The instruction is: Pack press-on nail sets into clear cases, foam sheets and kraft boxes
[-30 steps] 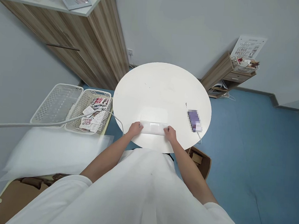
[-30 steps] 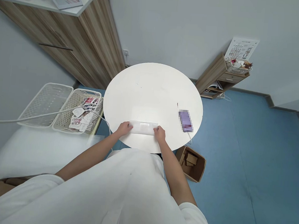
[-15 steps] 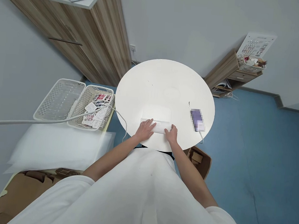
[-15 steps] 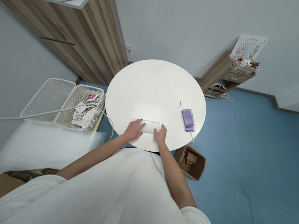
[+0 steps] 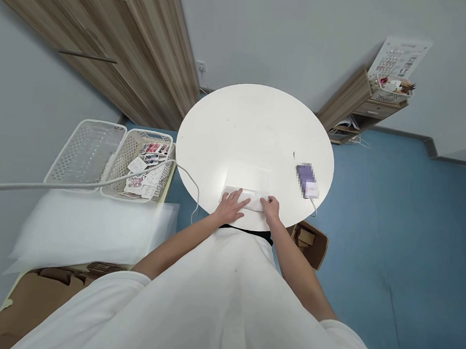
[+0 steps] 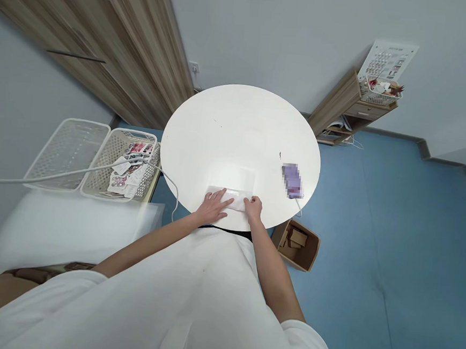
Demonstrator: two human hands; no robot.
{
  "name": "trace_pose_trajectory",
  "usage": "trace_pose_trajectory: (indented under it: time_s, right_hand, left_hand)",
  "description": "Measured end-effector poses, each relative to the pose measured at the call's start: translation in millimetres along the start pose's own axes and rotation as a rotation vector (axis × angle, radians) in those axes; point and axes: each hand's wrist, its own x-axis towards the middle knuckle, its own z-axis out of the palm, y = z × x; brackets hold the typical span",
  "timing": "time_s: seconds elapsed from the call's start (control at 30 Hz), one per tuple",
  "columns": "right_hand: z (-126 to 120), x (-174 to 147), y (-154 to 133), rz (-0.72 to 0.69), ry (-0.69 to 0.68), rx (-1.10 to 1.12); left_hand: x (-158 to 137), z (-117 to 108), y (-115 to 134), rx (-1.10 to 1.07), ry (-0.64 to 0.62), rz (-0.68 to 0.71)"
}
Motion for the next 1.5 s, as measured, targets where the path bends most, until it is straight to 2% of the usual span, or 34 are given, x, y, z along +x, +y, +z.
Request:
trace_pose_trajectory:
  time_s: [0.1,0.27,0.33,0.53,0.67,0.8,0.87,0.9,1.0,1.03,1.07,1.17,1.3,1.4,1.5]
  right_hand:
    - [4.2,-4.7,-3.4,-0.032,0.008,0.015]
    - [19.8,-11.7,-16.4,-0.136,-0.178,0.027]
    - [23.1,-13.1,-19.9,-0.155,-0.207,-0.031]
    - [10.5,-10.7,-20.0,-0.224,-0.275,-0.167]
    - [-2.5,-7.8,-13.2,-0.432,-0.196,-0.442]
    - [3.8,-12.4,-9.8,-0.559,-0.291,-0.826]
    - [10.9,-16.4,-10.5,-0.57,-0.315,-0.972]
    - [13.9,-18.2,-11.1,-0.565,-0.312,-1.022]
    - [18.5,-21.0,-12.1,-0.552,-0.309,-1.094]
    - [18.6,-21.1,-12.1,-0.553,-0.312,-1.101]
    - [18.3,-21.0,-11.7,-0.557,-0.315,-1.101]
    - [16.9,-19.9,-9.4,-0.582,-0.327,-1.064]
    - [16.7,-19.7,-4.6,-0.597,-0.363,-0.97]
    - [17.0,-20.0,-2.1,-0.594,-0.387,-0.902]
    - [16.1,-19.2,-1.5,-0.59,-0.406,-0.864]
  left_hand:
    - [0.7,1.1,8.3,-0.015,-0.006,-0.01]
    - [-2.8,-1.6,7.4,-0.059,0.025,-0.011]
    - [-5.8,-2.9,6.2,-0.065,0.062,-0.001]
    - [-9.7,-3.3,7.0,-0.025,0.036,0.078]
    - [-12.0,-1.5,2.5,-0.035,0.007,0.078]
    - [-17.5,-0.6,1.1,-0.093,0.004,0.062]
    - [-20.8,-0.3,0.6,-0.147,0.039,-0.038]
    - [-22.3,-0.1,-0.4,-0.183,0.077,-0.151]
    - [-24.4,1.2,-7.9,-0.352,0.184,-0.665]
    - [-24.1,2.0,-11.1,-0.427,0.183,-0.787]
    - [-23.3,3.2,-14.1,-0.507,0.165,-0.852]
    - [-19.2,8.3,-19.2,-0.725,0.127,-0.869]
    - [-16.6,14.9,-22.5,-0.906,0.204,-1.028]
    - [-18.0,13.1,-31.6,-1.001,0.193,-0.939]
    - [-17.8,3.7,-42.3,-1.062,0.064,-0.839]
